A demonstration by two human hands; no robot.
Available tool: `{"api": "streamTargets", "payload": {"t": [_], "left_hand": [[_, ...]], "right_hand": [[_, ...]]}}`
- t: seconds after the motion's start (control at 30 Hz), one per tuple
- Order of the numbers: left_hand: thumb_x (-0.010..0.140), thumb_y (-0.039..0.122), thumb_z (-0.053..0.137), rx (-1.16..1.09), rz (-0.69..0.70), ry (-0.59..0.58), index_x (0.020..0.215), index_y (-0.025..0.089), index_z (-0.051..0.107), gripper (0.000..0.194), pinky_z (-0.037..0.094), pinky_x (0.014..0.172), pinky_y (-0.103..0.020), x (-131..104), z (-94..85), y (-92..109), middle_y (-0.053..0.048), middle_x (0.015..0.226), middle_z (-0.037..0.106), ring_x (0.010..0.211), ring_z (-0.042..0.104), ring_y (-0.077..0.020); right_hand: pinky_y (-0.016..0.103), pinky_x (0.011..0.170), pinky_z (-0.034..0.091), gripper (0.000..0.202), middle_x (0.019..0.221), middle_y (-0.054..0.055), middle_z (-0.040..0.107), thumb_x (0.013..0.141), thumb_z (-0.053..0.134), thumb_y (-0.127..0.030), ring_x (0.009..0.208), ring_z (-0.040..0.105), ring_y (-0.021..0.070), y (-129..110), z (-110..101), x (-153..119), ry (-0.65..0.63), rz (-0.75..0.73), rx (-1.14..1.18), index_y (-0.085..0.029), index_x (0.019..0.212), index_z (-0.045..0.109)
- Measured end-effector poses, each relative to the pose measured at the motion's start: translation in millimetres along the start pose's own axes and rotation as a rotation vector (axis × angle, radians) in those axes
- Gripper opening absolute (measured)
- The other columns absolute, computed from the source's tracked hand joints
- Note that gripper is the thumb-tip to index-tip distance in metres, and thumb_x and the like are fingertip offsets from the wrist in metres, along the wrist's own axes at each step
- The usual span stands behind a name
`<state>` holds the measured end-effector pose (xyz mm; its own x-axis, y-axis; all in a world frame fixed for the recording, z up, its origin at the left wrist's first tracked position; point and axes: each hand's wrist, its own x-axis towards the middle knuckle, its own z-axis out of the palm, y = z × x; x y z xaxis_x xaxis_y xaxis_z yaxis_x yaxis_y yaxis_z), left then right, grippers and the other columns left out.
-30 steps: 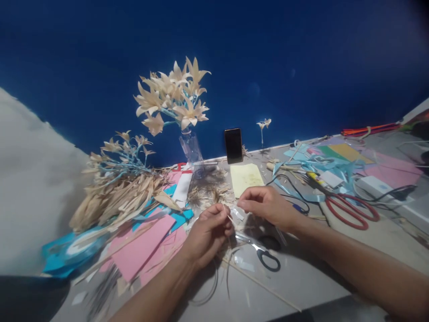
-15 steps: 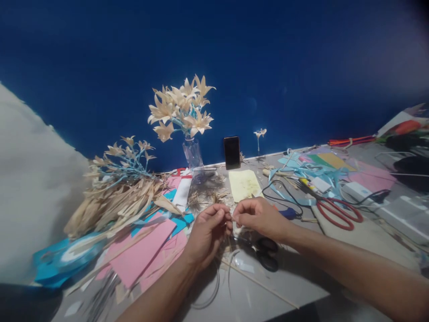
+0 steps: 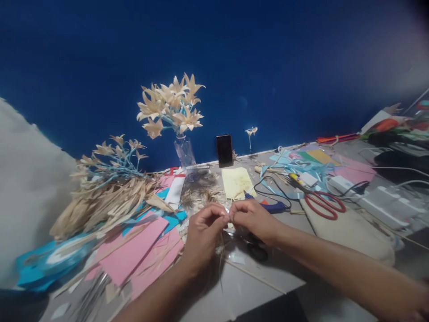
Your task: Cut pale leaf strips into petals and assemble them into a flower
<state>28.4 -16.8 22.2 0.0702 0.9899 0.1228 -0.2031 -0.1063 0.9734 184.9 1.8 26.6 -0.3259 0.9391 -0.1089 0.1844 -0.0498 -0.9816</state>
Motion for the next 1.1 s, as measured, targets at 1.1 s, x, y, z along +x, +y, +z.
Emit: {"api": "streamTargets", "payload": {"t": [1.1], "left_hand": [[0.066, 0.033, 0.086, -0.133, -0.447, -0.093, 0.070, 0.011, 0.068, 0.028, 0.037, 0.053, -0.020, -5.0, -7.8, -18.5, -0.004, 0.062, 0.065, 0.052, 0.052, -0.0089]], "right_hand": [[0.022, 0.054, 0.033, 0.017, 0.061, -0.002, 0.060, 0.068, 0.078, -0.029, 0.057, 0.046, 0.0093, 15.8, -13.3, 4.5, -0.072, -0.029, 0.178, -0.014, 0.073, 0.071]]}}
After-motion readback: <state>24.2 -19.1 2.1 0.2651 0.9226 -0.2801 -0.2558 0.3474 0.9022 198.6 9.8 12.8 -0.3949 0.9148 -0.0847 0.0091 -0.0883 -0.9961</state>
